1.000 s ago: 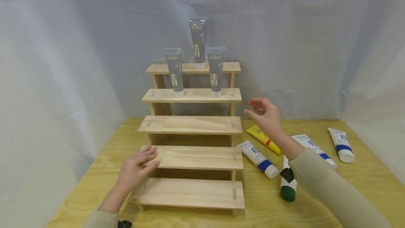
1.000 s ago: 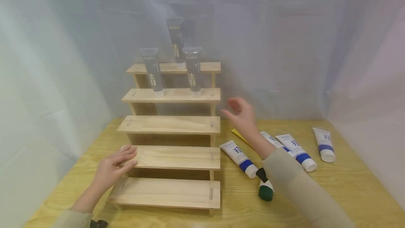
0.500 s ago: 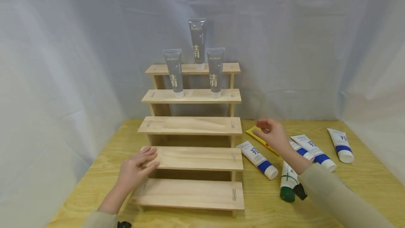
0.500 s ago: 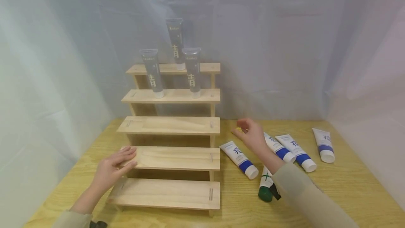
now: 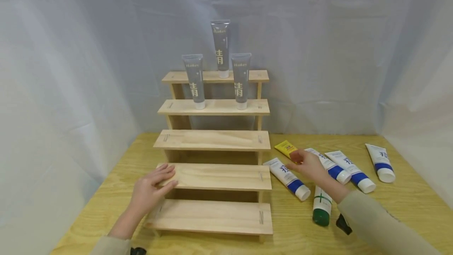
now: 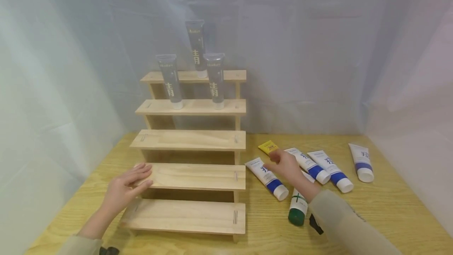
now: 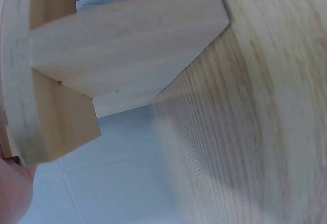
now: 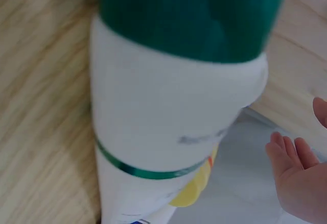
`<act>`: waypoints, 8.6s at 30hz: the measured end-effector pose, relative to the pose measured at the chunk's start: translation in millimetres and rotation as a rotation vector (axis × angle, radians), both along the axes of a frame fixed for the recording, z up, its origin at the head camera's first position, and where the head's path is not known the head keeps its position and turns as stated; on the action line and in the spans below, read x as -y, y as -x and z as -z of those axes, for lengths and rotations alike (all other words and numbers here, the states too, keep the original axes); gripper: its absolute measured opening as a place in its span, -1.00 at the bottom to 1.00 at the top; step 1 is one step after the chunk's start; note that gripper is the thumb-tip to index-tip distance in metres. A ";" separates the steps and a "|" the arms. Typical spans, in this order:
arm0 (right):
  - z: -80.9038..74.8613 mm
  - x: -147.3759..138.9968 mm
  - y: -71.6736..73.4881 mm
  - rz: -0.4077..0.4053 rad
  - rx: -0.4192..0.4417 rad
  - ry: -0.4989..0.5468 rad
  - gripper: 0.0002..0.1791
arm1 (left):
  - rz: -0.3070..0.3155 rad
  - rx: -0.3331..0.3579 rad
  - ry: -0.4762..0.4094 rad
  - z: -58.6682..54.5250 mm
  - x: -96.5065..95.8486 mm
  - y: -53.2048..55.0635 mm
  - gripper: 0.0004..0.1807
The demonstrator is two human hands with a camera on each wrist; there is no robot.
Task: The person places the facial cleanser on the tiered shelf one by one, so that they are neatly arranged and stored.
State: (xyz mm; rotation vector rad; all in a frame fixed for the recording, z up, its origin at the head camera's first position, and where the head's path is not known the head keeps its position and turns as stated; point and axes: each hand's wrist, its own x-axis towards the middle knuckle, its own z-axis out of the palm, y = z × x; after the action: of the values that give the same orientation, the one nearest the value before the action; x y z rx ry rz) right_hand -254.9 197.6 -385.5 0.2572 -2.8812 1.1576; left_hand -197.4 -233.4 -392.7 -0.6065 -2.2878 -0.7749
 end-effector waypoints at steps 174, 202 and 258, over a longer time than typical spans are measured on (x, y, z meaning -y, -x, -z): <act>-89.8 246.1 12.4 -0.032 -0.259 0.645 -0.55 | 0.003 0.007 0.003 0.3 7.5 -2.1 -0.67; -75.7 142.1 -30.4 -0.169 -0.342 0.573 -0.63 | -0.001 -0.006 0.007 2.3 8.3 -0.7 -0.67; 34.8 -52.9 -88.1 0.202 0.050 -0.036 -0.53 | -0.007 -0.014 0.013 2.6 8.2 -0.2 -0.67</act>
State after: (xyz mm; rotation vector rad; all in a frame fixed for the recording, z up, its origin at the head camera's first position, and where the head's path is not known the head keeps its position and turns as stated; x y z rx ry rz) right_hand -166.7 250.5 -420.4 -0.0615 -2.8897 1.0928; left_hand -197.2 -241.6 -395.3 -0.6078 -2.2830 -0.7508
